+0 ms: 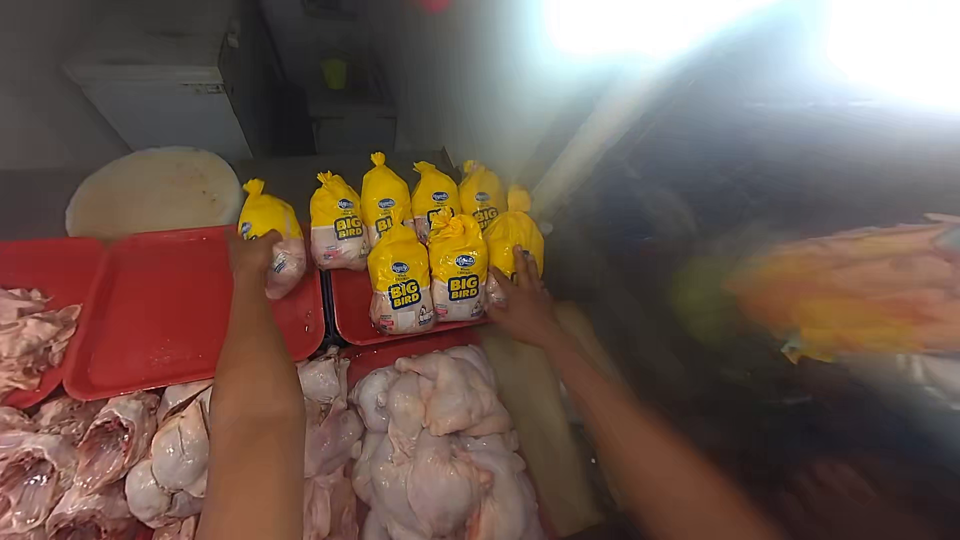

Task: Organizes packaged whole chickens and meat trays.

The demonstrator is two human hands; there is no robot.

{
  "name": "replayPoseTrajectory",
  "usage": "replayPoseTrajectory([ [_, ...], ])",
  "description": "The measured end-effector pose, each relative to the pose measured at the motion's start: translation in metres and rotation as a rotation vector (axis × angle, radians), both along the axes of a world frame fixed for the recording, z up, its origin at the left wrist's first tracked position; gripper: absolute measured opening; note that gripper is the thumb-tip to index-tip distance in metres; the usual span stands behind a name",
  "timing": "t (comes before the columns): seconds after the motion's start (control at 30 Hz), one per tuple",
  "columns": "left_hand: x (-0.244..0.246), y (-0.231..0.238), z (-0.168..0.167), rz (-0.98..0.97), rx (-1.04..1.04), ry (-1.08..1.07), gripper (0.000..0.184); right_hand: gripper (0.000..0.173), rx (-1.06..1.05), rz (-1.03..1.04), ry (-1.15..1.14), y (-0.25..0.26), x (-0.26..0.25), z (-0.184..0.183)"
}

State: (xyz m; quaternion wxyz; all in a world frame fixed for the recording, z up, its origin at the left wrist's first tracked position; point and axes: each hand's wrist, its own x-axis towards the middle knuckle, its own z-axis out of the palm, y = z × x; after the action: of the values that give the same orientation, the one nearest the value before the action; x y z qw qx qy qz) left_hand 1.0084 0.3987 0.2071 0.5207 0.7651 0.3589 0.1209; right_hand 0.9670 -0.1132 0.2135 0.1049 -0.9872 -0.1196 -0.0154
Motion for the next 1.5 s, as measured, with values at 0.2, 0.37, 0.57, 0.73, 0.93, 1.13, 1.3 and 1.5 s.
replayPoseTrajectory([
  [0.2, -0.074, -0.058, 0.016, 0.007, -0.075, -0.423, 0.097, 0.072, 0.042, 0.003, 0.036, -0.002, -0.001, 0.001],
  [0.37, -0.091, -0.165, 0.021, 0.066, 0.397, -0.216, 0.111, 0.073, 0.076, 0.018, 0.004, -0.001, -0.002, -0.001],
  [0.57, -0.085, -0.205, -0.007, 0.15, 0.553, 0.035, 0.111, 0.069, 0.094, 0.007, 0.045, -0.006, -0.003, 0.004],
  [0.73, -0.093, -0.203, 0.004, 0.034, 0.616, 0.152, 0.115, 0.063, 0.169, -0.01, -0.041, 0.0, -0.007, -0.003],
  [0.93, -0.105, -0.192, 0.024, -0.11, 0.524, 0.23, 0.123, 0.068, 0.258, -0.005, -0.059, 0.002, -0.009, -0.007],
  [1.13, -0.043, -0.142, 0.065, -0.42, 0.528, -0.025, 0.096, 0.066, 0.621, -0.114, 0.005, 0.002, -0.069, 0.017],
  [1.3, -0.02, -0.159, 0.05, -0.428, 0.671, 0.142, 0.052, 0.068, 0.639, -0.098, 0.124, 0.031, -0.099, 0.007],
  [1.5, -0.016, -0.176, 0.059, -0.445, 0.785, 0.26, 0.046, 0.064, 0.422, 0.184, 0.274, 0.121, -0.09, -0.004],
])
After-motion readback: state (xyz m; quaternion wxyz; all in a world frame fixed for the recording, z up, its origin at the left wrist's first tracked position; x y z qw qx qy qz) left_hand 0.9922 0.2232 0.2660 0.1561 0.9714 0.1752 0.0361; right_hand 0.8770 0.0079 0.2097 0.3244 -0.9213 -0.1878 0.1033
